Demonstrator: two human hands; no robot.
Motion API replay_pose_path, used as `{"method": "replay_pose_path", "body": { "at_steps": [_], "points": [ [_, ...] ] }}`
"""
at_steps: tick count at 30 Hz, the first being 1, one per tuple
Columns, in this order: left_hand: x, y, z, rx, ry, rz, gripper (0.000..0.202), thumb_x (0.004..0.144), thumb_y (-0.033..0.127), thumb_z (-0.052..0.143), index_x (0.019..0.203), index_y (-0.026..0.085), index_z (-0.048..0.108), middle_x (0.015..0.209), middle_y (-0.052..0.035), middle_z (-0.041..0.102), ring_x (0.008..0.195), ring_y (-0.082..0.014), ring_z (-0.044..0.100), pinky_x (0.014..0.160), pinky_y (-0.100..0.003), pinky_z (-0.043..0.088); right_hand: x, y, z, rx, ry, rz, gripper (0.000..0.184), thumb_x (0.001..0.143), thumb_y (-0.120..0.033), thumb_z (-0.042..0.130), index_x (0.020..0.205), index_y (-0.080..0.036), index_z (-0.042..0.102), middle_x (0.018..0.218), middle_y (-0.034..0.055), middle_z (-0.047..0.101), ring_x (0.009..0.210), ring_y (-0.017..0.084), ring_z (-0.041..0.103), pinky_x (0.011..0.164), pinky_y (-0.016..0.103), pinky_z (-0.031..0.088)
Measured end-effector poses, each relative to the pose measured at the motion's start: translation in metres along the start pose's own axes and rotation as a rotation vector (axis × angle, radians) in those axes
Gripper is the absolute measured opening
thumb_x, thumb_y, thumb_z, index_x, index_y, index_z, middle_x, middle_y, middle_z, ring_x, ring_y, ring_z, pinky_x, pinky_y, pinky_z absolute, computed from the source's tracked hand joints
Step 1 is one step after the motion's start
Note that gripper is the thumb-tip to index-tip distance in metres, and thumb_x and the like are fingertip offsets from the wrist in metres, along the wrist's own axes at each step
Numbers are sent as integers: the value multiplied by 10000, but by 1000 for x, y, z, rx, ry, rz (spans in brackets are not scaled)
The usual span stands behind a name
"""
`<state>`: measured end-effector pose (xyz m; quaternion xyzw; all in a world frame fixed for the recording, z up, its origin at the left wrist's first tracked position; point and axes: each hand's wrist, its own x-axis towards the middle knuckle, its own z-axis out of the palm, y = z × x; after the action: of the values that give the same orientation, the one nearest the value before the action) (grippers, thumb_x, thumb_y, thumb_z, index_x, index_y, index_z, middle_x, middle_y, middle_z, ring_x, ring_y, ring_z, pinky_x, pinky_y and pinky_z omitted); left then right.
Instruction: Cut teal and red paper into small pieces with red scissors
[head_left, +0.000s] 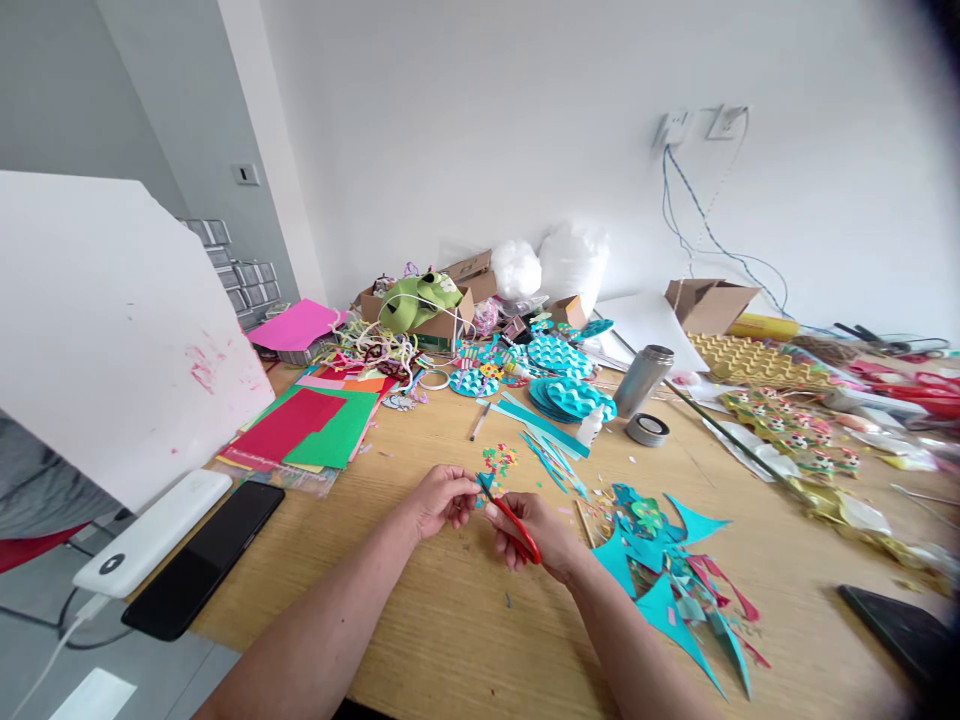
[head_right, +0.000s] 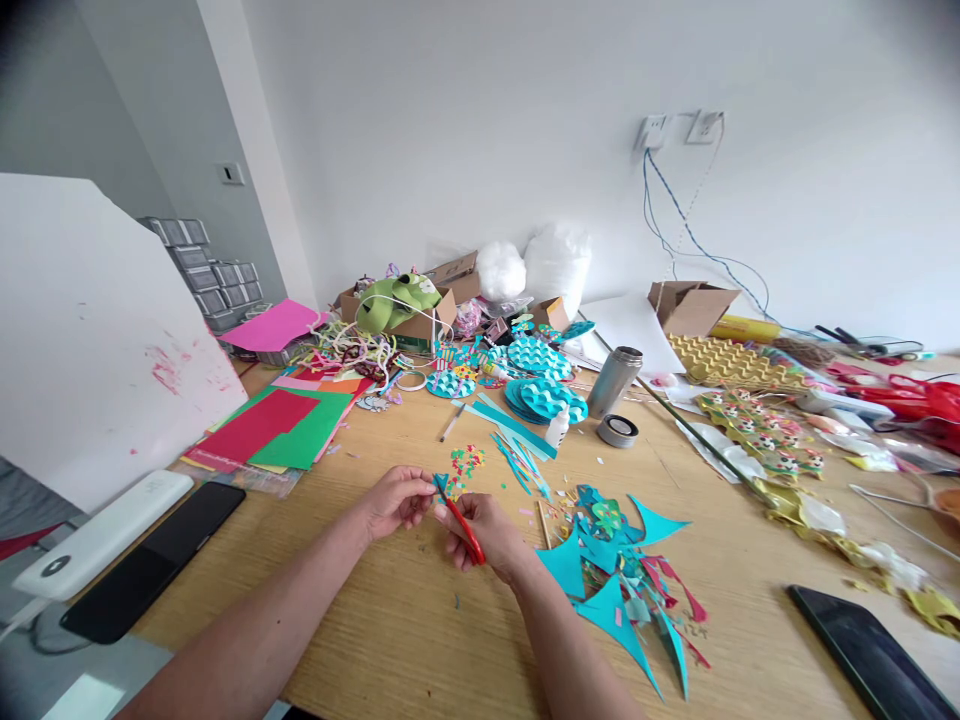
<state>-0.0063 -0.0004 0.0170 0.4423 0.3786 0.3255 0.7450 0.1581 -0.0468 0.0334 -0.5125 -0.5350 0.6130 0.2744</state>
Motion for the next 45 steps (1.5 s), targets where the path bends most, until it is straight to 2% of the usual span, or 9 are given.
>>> {"method": "replay_pose_path", "body": {
  "at_steps": [5, 12, 23, 45],
  "points": [
    [0, 1, 2, -5, 33, 11, 207, 615, 300, 659, 672, 142, 539, 486, 54, 533, 303, -49, 447, 292, -167, 236, -1, -1, 1, 8, 8, 5, 422, 642, -558, 633, 630, -180, 445, 451, -43, 580, 333, 77, 513, 314, 159, 307],
    [1, -1, 1, -13, 40, 18, 209, 608, 293, 663, 692, 144, 542, 481, 54, 539, 301, -52, 447, 294, -167, 241, 2, 4, 1, 48, -14, -30, 430, 640, -557, 645, 660, -174, 452, 486, -42, 586, 378, 88, 538, 358, 186, 402],
    [1, -2, 1, -7, 43, 12, 228, 600, 298, 661, 718, 146, 538, 492, 57, 538, 302, -50, 445, 297, -160, 241, 2, 2, 1, -5, 3, 3, 437, 643, -583, 624, 658, -187, 439, 485, -47, 583, 360, 84, 518, 343, 182, 363],
    [2, -3, 2, -13, 41, 17, 235, 595, 298, 674, 719, 153, 538, 480, 61, 536, 306, -53, 443, 301, -161, 239, 2, 3, 2, 19, 2, -23, 425, 645, -561, 632, 662, -185, 435, 488, -46, 577, 378, 88, 526, 367, 196, 405]
  ]
}}
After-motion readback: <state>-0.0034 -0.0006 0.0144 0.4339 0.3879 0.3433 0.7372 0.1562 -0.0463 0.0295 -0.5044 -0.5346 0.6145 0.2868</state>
